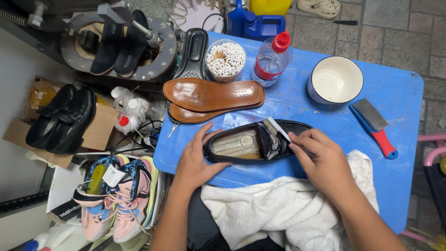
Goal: The person cleans a black leather loafer and a brown leather insole using a white cloth and a toothbrush. They wipe the shoe's exterior and interior, then apply a white cleaning paste from a bowl to the shoe and insole, scrubbing with the toothbrush and wiping with the cloth.
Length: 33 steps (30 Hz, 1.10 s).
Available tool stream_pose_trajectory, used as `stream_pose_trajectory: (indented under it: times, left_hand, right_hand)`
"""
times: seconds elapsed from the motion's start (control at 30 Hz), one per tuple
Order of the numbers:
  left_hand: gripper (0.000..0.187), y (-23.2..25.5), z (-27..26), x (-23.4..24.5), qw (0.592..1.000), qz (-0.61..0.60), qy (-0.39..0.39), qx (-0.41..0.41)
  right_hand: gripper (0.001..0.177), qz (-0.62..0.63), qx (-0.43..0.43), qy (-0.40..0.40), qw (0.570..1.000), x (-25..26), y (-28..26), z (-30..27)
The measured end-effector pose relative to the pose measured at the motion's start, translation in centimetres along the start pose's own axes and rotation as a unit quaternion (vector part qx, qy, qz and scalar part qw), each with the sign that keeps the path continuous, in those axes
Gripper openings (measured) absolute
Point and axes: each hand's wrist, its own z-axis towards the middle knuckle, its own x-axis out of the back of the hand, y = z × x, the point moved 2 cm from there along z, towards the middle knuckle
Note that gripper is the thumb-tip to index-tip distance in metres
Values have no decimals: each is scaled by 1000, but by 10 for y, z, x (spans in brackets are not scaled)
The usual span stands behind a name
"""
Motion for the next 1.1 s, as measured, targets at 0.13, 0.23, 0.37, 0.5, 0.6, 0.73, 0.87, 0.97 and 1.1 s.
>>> stream_pose_trajectory:
  times: [0.13,0.23,0.37,0.5,0.6,0.73,0.87,0.97,1.1]
  left_hand:
    - [113,5,2,1,995,-68,-1,73]
    - [112,8,7,4,993,-81,-12,90]
    - [111,8,7,6,992,-70,-27,98]
    - [108,7,4,3,999,-43,-13,25]
    - [108,8,2,2,1000,-11,-18,20]
    - [115,10,1,2,999,1,-42,26]
    - [121,11,5,3,998,7,-58,39]
    - [124,14,8,3,998,-2,-59,38]
    - [129,27,11,9,996,-8,-71,44]
  right_hand:
    - [23,-11,17,-28,999,7,1,-6]
    - [18,24,20,-77,997,19,15,-12]
    - [27,45,-44,-123,990,29,31,-18]
    - [20,51,12,-68,996,22,27,-13]
    - [22,17,14,9,1000,0,10,-18]
    - [21,59,-13,-34,998,2,12,-29]
    - [23,90,-37,-103,990,17,20,-43]
    - [17,73,18,-82,994,21,23,-48]
    - [22,23,-60,35,997,34,35,-42]
